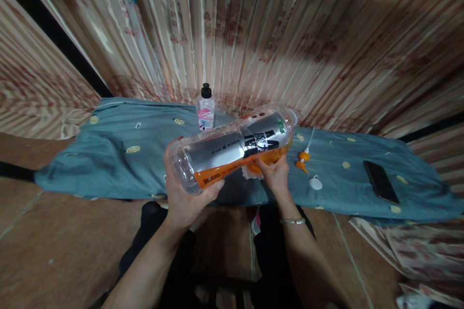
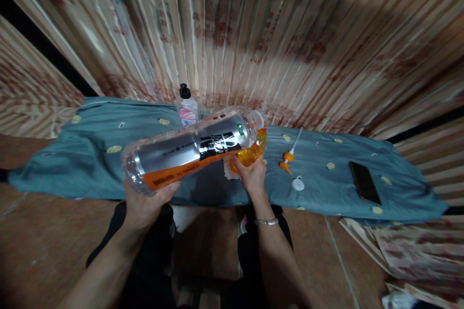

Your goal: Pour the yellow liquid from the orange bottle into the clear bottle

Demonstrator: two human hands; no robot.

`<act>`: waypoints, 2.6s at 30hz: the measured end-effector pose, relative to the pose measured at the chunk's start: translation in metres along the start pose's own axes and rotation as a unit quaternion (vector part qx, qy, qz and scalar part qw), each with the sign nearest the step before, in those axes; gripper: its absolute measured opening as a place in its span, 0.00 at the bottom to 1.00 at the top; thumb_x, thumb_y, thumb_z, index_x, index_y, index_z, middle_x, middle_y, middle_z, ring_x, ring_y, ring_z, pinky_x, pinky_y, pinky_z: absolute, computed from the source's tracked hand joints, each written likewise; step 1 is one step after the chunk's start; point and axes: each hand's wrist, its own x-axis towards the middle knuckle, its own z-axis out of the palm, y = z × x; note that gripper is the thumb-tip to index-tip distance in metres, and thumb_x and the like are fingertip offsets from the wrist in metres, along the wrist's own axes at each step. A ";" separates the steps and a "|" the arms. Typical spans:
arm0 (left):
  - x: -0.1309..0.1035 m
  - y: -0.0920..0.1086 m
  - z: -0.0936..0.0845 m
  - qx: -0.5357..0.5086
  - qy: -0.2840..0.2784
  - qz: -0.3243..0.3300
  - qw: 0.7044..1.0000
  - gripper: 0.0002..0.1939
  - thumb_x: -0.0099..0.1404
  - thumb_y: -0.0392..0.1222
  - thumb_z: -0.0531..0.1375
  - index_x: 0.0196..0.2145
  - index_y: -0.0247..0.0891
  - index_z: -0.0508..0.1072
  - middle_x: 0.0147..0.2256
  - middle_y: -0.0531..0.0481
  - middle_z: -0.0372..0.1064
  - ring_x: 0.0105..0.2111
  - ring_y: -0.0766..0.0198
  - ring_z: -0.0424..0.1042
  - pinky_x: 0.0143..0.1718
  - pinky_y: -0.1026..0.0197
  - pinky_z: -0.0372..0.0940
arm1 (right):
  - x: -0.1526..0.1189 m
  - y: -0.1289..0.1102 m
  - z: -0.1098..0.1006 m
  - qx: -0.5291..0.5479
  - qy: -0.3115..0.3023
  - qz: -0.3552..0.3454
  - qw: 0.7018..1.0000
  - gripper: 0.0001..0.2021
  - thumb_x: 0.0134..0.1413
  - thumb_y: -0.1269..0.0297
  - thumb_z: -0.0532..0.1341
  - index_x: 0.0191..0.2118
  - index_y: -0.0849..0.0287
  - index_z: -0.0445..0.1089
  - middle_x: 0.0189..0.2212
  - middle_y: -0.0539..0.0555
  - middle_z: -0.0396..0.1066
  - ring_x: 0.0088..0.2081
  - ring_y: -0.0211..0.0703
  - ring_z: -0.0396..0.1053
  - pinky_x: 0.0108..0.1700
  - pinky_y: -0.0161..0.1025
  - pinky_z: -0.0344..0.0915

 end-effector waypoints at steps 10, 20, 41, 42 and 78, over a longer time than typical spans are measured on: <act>0.000 0.001 0.000 0.007 0.004 -0.012 1.000 0.49 0.48 0.65 0.76 0.63 0.47 0.67 0.54 0.39 0.73 0.54 0.41 0.77 0.60 0.36 0.72 | -0.001 0.000 0.000 0.008 -0.008 0.003 1.000 0.45 0.35 0.34 0.71 0.54 0.63 0.68 0.43 0.66 0.80 0.46 0.65 0.78 0.52 0.60 0.73; 0.001 -0.001 0.001 0.009 -0.002 0.008 1.000 0.49 0.50 0.67 0.74 0.64 0.47 0.66 0.54 0.39 0.74 0.53 0.41 0.78 0.59 0.35 0.73 | 0.000 0.001 0.000 0.006 -0.008 -0.003 1.000 0.45 0.35 0.33 0.71 0.54 0.62 0.68 0.42 0.65 0.80 0.45 0.64 0.78 0.52 0.58 0.73; 0.002 -0.002 -0.001 0.018 -0.004 0.039 0.999 0.48 0.51 0.65 0.75 0.64 0.46 0.66 0.54 0.38 0.72 0.53 0.42 0.77 0.58 0.36 0.72 | 0.000 0.004 0.000 0.021 -0.018 -0.009 1.000 0.44 0.36 0.36 0.72 0.55 0.62 0.67 0.46 0.67 0.79 0.47 0.64 0.78 0.54 0.60 0.73; 0.002 -0.001 -0.001 0.022 -0.002 0.043 0.999 0.47 0.51 0.65 0.75 0.63 0.46 0.67 0.54 0.38 0.72 0.53 0.42 0.78 0.57 0.36 0.72 | 0.000 0.004 0.000 0.018 -0.016 -0.011 1.000 0.44 0.36 0.36 0.72 0.55 0.62 0.68 0.46 0.67 0.79 0.47 0.64 0.78 0.54 0.60 0.73; 0.002 0.003 0.000 0.031 0.001 0.019 0.999 0.45 0.51 0.67 0.73 0.61 0.49 0.67 0.54 0.41 0.73 0.53 0.42 0.77 0.58 0.36 0.73 | -0.001 0.004 0.000 0.000 -0.005 -0.008 1.000 0.45 0.35 0.34 0.71 0.54 0.63 0.68 0.43 0.67 0.80 0.45 0.65 0.78 0.49 0.59 0.73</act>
